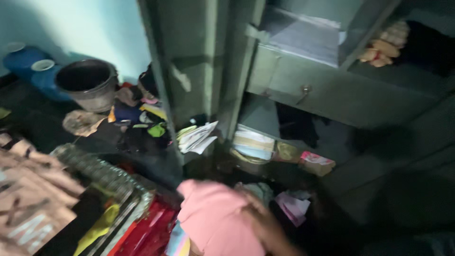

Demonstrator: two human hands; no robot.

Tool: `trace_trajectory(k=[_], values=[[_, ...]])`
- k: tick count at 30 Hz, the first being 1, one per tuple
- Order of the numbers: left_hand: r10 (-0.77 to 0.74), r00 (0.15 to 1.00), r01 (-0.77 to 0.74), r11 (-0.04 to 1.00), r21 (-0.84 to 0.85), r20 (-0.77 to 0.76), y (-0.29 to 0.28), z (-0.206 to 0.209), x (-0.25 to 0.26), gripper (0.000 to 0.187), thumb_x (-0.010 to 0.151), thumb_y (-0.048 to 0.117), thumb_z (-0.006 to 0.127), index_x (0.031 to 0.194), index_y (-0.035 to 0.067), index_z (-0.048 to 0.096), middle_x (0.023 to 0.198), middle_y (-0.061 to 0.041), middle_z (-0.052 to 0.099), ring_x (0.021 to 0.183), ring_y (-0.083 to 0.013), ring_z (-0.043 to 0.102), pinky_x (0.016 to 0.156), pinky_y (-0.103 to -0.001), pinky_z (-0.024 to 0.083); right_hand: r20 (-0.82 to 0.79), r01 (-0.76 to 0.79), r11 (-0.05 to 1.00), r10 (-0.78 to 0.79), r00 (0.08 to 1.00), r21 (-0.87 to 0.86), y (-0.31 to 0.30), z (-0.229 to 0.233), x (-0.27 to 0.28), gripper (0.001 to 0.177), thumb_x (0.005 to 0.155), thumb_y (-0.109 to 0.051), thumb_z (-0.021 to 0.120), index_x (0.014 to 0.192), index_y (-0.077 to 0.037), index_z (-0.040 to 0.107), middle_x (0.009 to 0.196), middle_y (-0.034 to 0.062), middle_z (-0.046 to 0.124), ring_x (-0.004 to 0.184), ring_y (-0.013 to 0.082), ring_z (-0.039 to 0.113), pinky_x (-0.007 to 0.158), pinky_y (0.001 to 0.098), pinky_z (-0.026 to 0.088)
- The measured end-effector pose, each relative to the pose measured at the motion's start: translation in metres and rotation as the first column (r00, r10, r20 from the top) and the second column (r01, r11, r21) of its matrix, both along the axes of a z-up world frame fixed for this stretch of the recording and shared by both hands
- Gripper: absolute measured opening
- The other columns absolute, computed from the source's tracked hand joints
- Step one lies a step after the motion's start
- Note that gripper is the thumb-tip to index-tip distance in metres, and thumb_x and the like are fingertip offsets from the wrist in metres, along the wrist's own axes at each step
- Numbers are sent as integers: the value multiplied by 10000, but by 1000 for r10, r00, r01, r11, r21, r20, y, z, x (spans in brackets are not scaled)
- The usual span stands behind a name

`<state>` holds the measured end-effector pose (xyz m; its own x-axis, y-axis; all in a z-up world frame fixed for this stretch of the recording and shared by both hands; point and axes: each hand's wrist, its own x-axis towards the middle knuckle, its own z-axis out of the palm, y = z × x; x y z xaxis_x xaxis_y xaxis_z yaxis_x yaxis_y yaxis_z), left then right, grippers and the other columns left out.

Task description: The person repeatedly picks folded garments from a pile on the floor, carries them to a metal cabinet, and places them on a shelf. The garments include shirts and pants of various colors. The person handles each item one at a time and stacks them inside the cabinet.

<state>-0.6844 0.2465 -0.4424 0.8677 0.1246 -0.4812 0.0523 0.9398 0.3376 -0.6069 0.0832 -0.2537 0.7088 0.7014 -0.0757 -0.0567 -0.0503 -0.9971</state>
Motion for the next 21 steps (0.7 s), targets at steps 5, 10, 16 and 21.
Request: trace_trajectory(k=[5, 10, 16, 21], values=[[-91, 996, 90, 996, 10, 22, -30, 23, 40, 797, 893, 698, 451, 1530, 220, 457, 1495, -71, 542, 1343, -326, 522, 1053, -558, 469, -60, 145, 925, -177, 982, -351, -62, 23, 77, 604, 897, -332, 730, 1422, -53, 625, 1286, 125, 684, 1125, 171, 644, 968, 318, 503], [-162, 986, 161, 986, 32, 27, -61, 48, 84, 773, 901, 674, 468, 1526, 219, 460, 1478, -77, 557, 1333, -320, 536, 1052, -546, 476, -279, 187, 906, -305, 911, -380, -122, 18, 118, 758, 823, -377, 818, 1447, -99, 489, 1387, 89, 681, 1253, 179, 644, 1070, 336, 501], [-244, 969, 242, 968, 69, 30, -108, 79, 148, 744, 912, 645, 490, 1520, 217, 463, 1456, -84, 576, 1320, -313, 552, 1050, -531, 486, -783, 70, 993, -115, 611, -91, -180, -6, 160, 784, 806, -443, 815, 1446, -69, 562, 1373, 153, 641, 1262, 284, 605, 1097, 467, 492], [-286, 958, 282, 955, 95, 28, -147, 102, 201, 722, 920, 622, 507, 1515, 216, 466, 1439, -90, 591, 1309, -308, 566, 1049, -518, 493, -250, -9, 996, 32, 968, 94, -259, -4, 174, 853, 793, -465, 853, 1479, -150, 456, 1508, 65, 519, 1391, 238, 496, 1165, 424, 385]])
